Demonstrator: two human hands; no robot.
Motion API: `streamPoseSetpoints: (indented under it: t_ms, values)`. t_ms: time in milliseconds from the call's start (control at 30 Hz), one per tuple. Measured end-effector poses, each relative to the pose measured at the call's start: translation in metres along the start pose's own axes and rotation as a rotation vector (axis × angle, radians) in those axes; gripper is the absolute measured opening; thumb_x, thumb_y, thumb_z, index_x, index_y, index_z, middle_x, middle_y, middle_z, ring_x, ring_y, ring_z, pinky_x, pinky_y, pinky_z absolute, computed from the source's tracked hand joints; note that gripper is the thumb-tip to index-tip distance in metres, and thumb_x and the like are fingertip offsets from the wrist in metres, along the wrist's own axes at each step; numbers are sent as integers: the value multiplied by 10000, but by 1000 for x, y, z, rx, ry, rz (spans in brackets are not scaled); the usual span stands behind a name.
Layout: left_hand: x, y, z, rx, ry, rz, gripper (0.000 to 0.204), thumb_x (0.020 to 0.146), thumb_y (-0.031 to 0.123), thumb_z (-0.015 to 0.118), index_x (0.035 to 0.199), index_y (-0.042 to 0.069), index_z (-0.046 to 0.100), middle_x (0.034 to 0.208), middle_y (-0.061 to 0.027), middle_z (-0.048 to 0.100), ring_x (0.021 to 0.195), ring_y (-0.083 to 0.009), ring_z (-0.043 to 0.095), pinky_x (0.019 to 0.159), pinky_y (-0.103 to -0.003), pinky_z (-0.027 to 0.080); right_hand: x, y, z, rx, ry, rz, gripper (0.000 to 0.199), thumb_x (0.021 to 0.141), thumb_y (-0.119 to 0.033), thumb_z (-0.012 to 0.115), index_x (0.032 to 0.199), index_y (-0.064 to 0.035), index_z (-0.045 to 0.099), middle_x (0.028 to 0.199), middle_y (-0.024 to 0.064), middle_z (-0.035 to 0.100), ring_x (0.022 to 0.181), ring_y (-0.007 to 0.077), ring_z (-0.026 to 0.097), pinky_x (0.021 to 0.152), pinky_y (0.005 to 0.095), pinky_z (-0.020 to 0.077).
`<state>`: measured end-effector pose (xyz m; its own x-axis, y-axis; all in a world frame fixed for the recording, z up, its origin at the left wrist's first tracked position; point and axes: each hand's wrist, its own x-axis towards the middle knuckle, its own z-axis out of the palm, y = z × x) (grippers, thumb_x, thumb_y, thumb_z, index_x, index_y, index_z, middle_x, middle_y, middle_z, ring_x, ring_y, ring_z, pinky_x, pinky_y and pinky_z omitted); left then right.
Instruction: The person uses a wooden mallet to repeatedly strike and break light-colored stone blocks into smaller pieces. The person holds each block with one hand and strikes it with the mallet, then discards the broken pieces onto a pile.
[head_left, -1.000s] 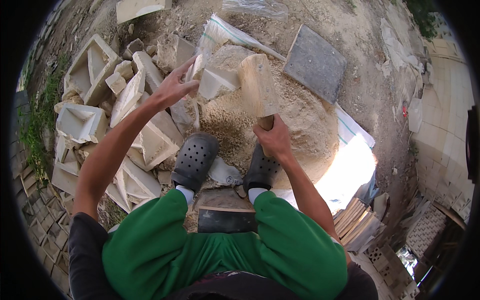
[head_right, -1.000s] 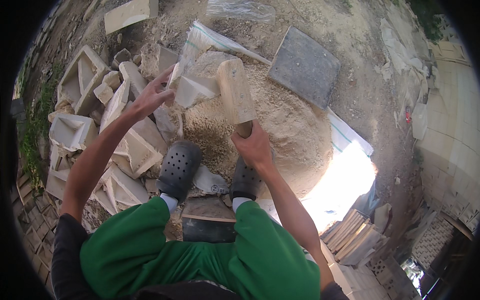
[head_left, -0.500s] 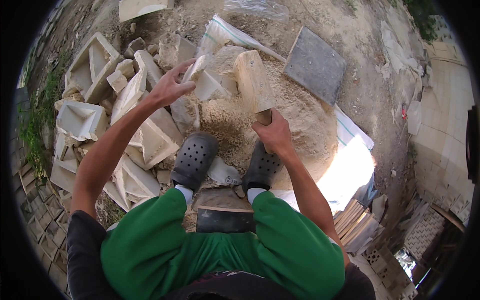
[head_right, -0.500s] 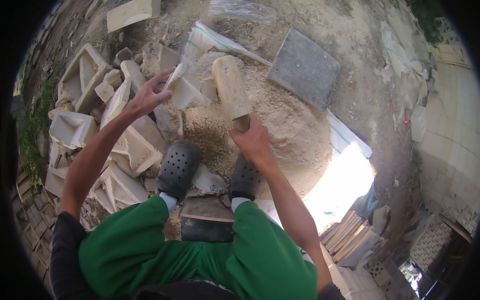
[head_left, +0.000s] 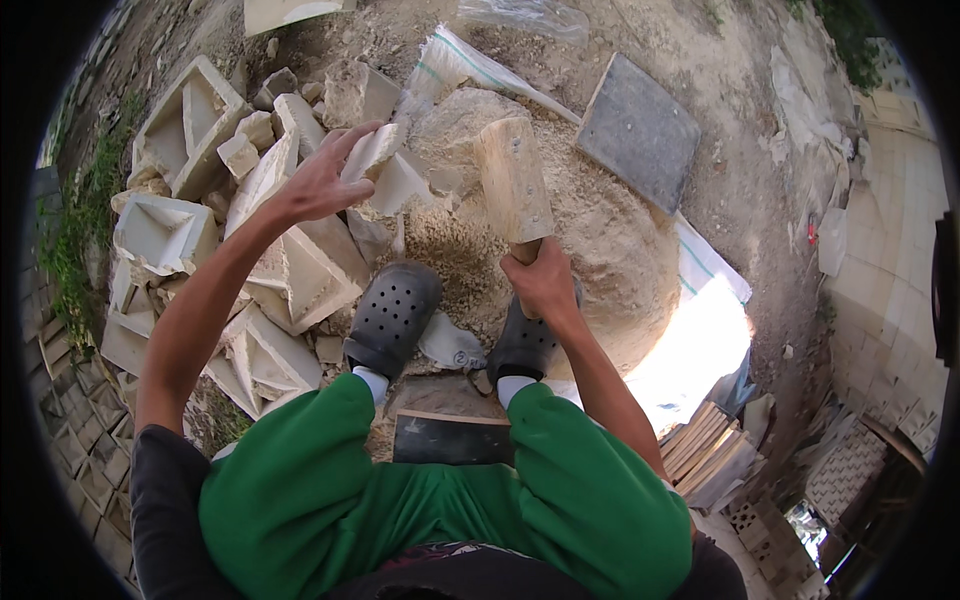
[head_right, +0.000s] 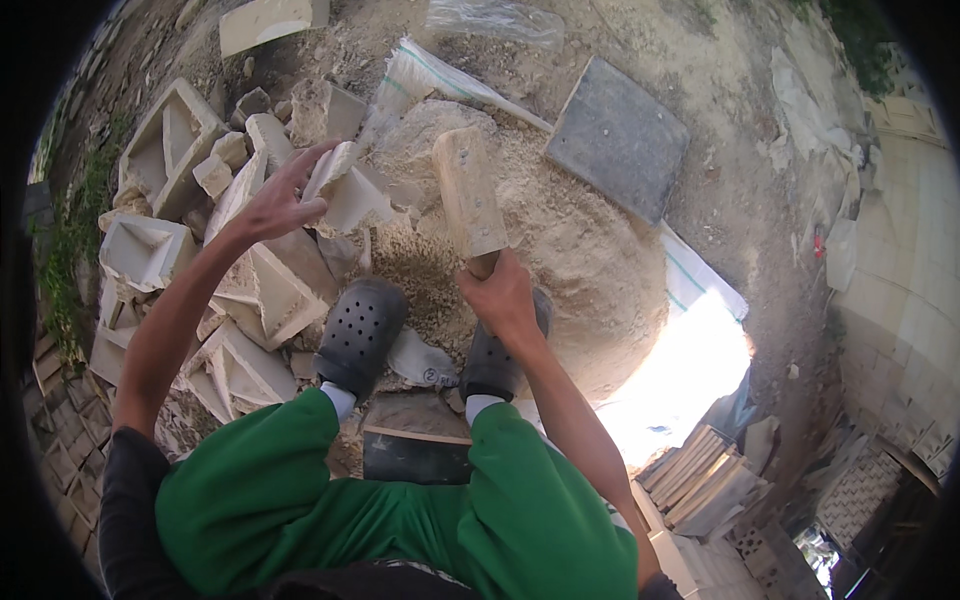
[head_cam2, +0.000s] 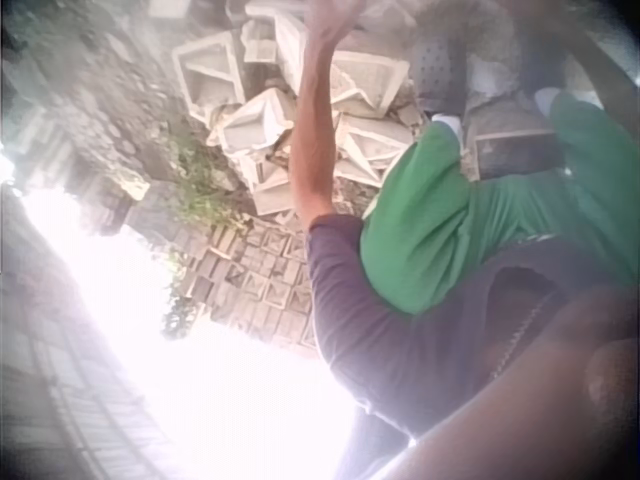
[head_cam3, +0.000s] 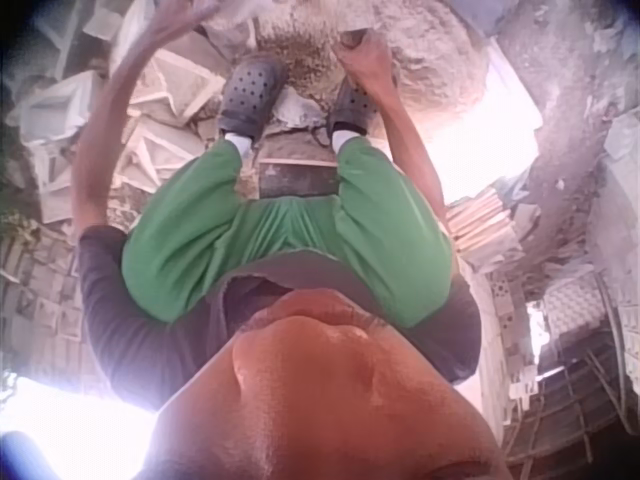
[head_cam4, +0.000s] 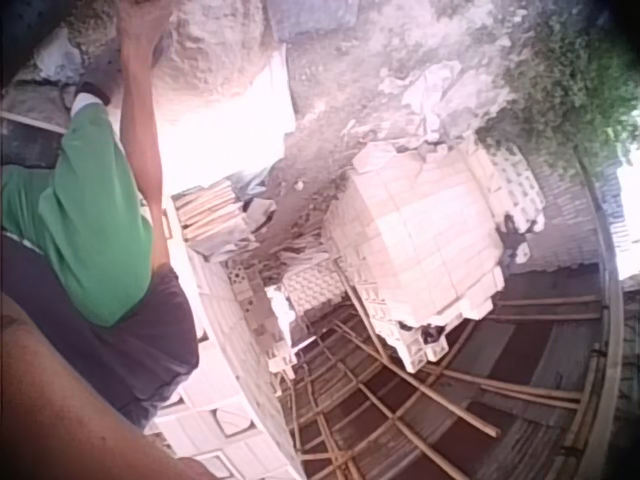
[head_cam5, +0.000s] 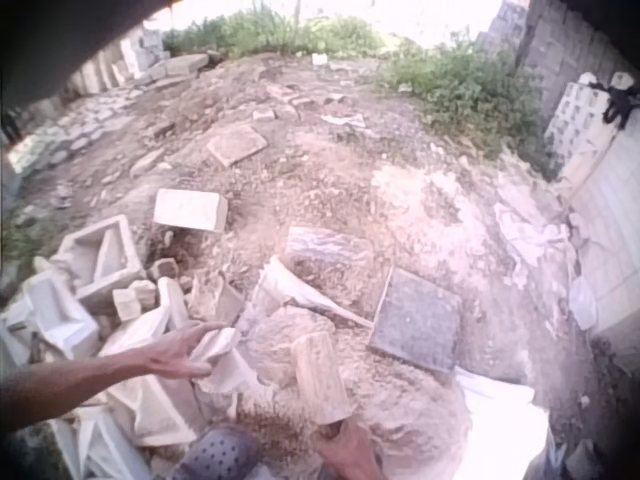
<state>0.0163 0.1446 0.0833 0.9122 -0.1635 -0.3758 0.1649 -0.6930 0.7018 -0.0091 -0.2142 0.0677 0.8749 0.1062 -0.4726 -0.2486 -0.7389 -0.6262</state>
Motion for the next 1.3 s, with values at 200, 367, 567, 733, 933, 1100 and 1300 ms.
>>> streamPoseSetpoints:
  t_ms: [200, 367, 567, 733, 933, 1100, 1300]
  values:
    - [-14, 22, 9, 465, -39, -31, 903, 736, 146, 778, 1544, 149, 374, 1422, -206, 467, 1300, -429, 503, 1101, -486, 434, 4, 14, 9, 217, -56, 27, 449, 818, -214, 737, 1139, 68, 599, 870, 174, 711, 647, 229, 704, 610, 374, 557]
    - [-8, 30, 46, 819, 168, 228, 764, 778, 79, 727, 1486, 93, 441, 1448, -155, 472, 1332, -360, 475, 1137, -460, 384, -4, 7, 1, 337, -23, 79, 352, 854, -187, 759, 1073, 39, 601, 762, 102, 672, 570, 168, 651, 543, 336, 530]
    - [19, 57, 92, 468, 6, 271, 710, 830, 198, 773, 1443, 31, 457, 1394, -178, 494, 1262, -357, 510, 1032, -441, 470, -10, 18, -1, 461, 11, 148, 368, 841, -208, 751, 1047, 59, 604, 742, 107, 676, 561, 178, 665, 547, 339, 530]
    - [47, 65, 111, 458, 101, 309, 729, 846, 277, 781, 1470, 100, 448, 1347, -187, 486, 1157, -366, 568, 915, -450, 532, -7, 17, 0, 477, 20, 142, 362, 835, -212, 751, 1027, 63, 615, 758, 113, 690, 557, 183, 671, 546, 338, 532]
    - [70, 68, 114, 391, 147, 235, 561, 882, 347, 728, 1356, 101, 556, 1098, -146, 580, 1039, -327, 624, 758, -468, 540, -4, 15, 3, 414, 26, 109, 358, 820, -224, 754, 1007, 58, 636, 785, 123, 705, 567, 184, 679, 555, 337, 536]
    - [76, 56, 124, 364, 244, 244, 420, 894, 334, 714, 1223, 90, 622, 1013, -113, 616, 995, -314, 642, 767, -444, 531, -4, 14, 2, 399, 14, 113, 376, 813, -228, 755, 1027, 57, 635, 791, 125, 706, 573, 189, 680, 563, 335, 539]
    - [77, 41, 104, 365, 304, 371, 452, 896, 318, 713, 1269, 81, 617, 1092, -111, 625, 1034, -306, 637, 853, -436, 511, -3, 5, -9, 442, -19, 134, 399, 815, -228, 752, 1063, 58, 626, 792, 127, 703, 564, 197, 671, 570, 349, 538]
